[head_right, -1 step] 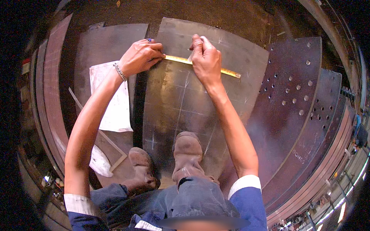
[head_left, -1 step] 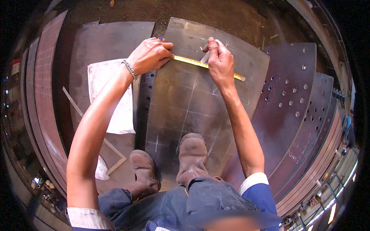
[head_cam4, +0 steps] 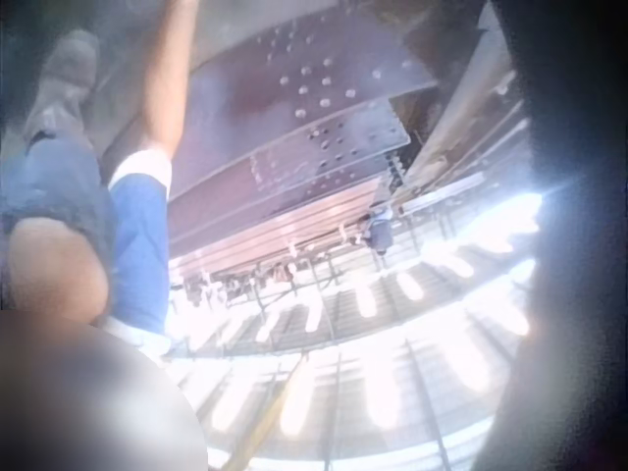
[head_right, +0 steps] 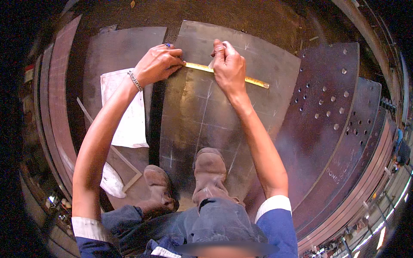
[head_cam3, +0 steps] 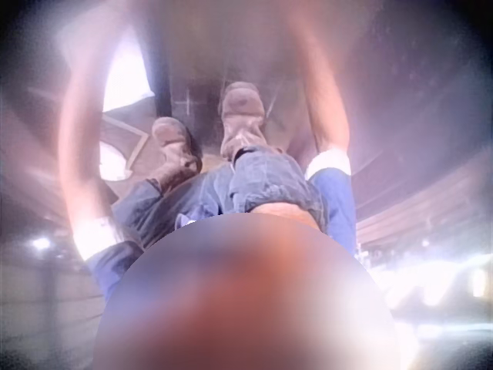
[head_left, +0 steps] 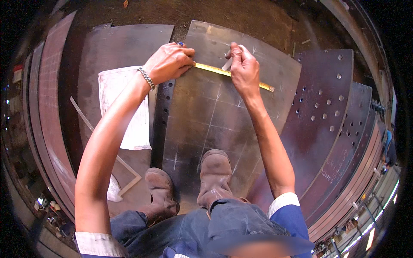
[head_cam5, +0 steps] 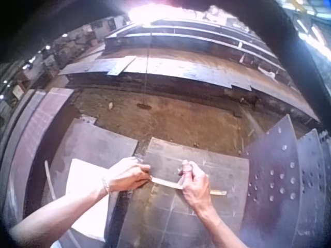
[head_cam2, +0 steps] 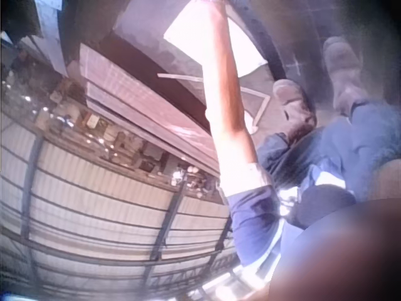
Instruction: The person measures a large metal sheet using a yellow tape measure and marks measurements with a white marker. The person repeatedly measures different sections of the sheet and makes marks to indicate specific dimensions.
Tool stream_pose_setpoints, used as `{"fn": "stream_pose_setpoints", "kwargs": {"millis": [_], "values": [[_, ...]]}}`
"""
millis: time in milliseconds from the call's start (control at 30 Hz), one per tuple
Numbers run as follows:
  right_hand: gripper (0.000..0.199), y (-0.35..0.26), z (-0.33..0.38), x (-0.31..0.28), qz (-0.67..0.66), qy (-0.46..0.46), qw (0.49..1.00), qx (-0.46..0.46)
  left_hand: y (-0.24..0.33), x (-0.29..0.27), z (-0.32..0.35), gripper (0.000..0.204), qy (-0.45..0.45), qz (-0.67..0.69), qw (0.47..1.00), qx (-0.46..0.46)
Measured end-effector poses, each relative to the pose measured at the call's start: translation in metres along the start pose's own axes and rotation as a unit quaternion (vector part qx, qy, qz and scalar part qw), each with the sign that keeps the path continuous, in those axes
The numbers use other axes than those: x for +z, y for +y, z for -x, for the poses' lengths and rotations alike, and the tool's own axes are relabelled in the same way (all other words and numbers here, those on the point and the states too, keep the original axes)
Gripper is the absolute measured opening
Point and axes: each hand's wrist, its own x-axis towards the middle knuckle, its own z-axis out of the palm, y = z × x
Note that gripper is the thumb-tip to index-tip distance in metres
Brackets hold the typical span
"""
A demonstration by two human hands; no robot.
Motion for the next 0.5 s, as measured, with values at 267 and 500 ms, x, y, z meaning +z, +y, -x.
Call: {"fn": "stream_pose_setpoints", "kwargs": {"millis": [267,500], "values": [[0.027,0.03,-0.022,0.033,-0.046,-0.086,0.995,-0.003,-0.002,0.001,0.0,0.011,0.0,-0.017,1.0,0.001],[0.029,0.024,-0.036,0.042,-0.008,-0.17,0.984,0.045,-0.005,0.0,-0.001,0.01,0.006,-0.027,1.0,0.013]]}}
